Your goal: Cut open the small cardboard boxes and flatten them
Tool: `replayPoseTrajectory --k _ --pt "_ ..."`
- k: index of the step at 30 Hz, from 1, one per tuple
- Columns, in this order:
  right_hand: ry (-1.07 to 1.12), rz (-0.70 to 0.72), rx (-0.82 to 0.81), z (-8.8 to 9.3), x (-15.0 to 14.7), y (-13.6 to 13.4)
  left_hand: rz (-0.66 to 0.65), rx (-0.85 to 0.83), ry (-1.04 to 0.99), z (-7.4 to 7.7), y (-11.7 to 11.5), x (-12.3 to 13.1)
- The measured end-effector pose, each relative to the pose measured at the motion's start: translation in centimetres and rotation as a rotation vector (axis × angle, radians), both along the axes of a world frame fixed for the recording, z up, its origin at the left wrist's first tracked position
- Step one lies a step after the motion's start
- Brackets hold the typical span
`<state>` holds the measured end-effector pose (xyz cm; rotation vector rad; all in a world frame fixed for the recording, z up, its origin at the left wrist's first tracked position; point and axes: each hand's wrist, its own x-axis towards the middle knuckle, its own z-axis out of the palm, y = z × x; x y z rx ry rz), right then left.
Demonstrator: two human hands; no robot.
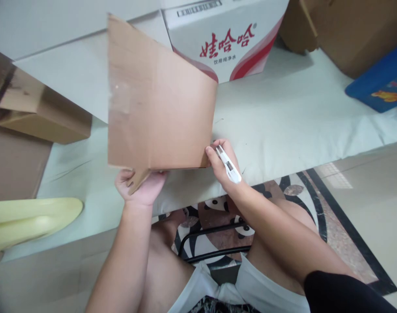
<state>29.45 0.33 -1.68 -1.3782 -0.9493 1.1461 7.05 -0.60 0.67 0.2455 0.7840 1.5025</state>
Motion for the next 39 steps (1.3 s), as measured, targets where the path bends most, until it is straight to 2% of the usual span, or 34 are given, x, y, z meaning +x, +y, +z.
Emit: replayPoseTrajectory --k 8,14,20,23,30,35,39 --pt "0.041 -0.001 -0.001 0.6 -0.2 0.0 -0.096 -0.013 0.016 0.4 0.2 0.4" --pt "-0.074 -0.016 0.090 0.7 0.2 -0.2 -0.066 -0.005 0.081 0.2 0.2 0.8" --pt "-0.090 0.002 0.189 -0.5 0.7 -0.3 -0.057 -0.013 0.139 -0.1 0.2 1.0" --pt "-0.099 0.002 0.191 -0.6 0.8 -0.4 -0.042 -0.030 0.145 0.0 0.3 1.2" --pt "-0.064 -0.022 0.135 0.4 0.8 -0.5 0.046 -0.085 0.155 0.1 0.6 1.5" --pt "-0.045 0.038 0.116 0.7 0.5 -0.8 0.094 -0.147 0.142 0.0 0.9 1.6" --pt "-0.091 0.148 0.084 0.9 -0.5 -1.8 0.110 -0.162 0.108 -0.4 1.0 1.5"
